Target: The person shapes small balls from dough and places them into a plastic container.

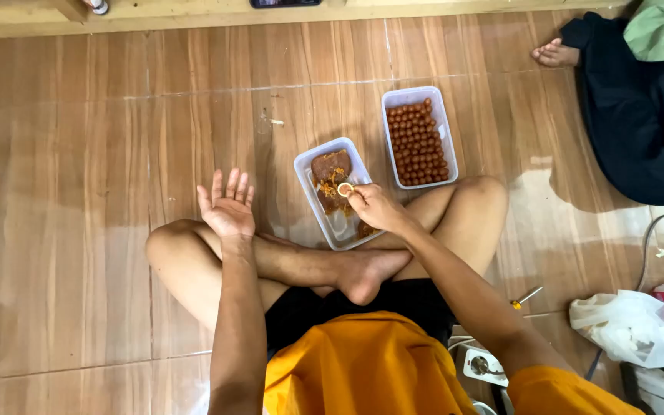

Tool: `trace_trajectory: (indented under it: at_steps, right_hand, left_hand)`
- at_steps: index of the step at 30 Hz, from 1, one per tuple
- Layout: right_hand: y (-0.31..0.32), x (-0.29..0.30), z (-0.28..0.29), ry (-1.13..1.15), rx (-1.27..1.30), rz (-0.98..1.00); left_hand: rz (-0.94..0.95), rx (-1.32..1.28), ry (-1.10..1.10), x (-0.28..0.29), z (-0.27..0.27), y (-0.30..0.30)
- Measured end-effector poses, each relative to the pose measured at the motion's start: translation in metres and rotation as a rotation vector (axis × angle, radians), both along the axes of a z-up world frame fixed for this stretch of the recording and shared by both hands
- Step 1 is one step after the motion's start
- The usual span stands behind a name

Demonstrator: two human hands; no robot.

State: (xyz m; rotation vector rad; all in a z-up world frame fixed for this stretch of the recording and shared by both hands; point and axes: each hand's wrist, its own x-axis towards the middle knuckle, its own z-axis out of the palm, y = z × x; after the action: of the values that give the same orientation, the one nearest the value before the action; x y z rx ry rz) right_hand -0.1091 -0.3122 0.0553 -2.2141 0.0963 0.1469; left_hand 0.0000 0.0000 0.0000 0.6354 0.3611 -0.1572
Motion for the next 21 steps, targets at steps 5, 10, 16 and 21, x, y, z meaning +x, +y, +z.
trace_trajectory:
  at_steps: [5,10,16,21]
  right_hand:
    - [-0.001,-0.002,0.020,-0.038,0.031,-0.086]
    - [-0.012,-0.003,0.003,-0.106,0.151,-0.099]
    - [-0.009,-0.002,-0.003,-0.055,0.165,-0.089]
    - [-0.005,-0.001,-0.005,-0.158,0.125,-0.045]
  left_hand:
    - [0.002,0.022,0.013,-0.001,0.006,-0.001]
    - [-0.015,-0.009,0.009,-0.003,0.016,-0.006]
    - [-0.060,-0.029,-0.063,-0.030,0.036,-0.045]
    - [-0.245,-0.135,-0.046,-0.052,0.066,-0.102]
